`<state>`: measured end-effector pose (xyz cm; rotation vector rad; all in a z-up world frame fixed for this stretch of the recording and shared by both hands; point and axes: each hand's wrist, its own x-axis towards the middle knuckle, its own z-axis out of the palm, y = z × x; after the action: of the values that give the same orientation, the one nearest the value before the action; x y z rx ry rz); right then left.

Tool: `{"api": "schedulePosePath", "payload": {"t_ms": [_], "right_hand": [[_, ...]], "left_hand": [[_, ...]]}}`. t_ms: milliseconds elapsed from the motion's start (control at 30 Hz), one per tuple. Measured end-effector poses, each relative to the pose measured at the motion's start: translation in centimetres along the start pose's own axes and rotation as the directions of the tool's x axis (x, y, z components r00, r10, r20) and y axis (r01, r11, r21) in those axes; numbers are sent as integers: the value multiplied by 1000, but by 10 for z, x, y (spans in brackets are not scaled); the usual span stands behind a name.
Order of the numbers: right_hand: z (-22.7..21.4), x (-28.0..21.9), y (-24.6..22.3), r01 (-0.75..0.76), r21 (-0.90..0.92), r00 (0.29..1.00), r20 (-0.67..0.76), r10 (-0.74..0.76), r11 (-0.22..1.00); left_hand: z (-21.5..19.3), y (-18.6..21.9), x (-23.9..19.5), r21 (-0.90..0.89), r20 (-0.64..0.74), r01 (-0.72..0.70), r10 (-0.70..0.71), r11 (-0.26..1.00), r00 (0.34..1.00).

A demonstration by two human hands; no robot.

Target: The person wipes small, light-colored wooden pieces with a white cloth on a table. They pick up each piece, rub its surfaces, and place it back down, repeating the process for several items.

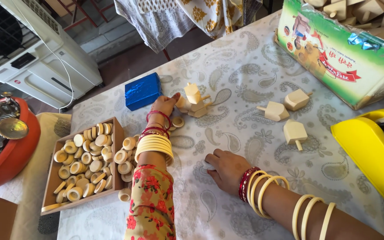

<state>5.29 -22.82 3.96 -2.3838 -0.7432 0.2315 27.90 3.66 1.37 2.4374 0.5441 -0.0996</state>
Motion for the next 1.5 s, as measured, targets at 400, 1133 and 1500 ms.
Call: {"api": "schedulePosePath", "payload": {"t_ms": [400,1133,1500], "right_hand": [[0,0,1,15,-12,1000,-10,-16,1000],[6,-1,5,42,-25,998,-50,-43,999],[3,0,1,18,-45,999,-39,-20,999]], "left_hand": [[36,-32,54,-375,93,-301,359,877,929],[17,-24,1,-343,11,-193,209,919,978],[-31,32,-141,56,-635,-758,609,649,475]]}}
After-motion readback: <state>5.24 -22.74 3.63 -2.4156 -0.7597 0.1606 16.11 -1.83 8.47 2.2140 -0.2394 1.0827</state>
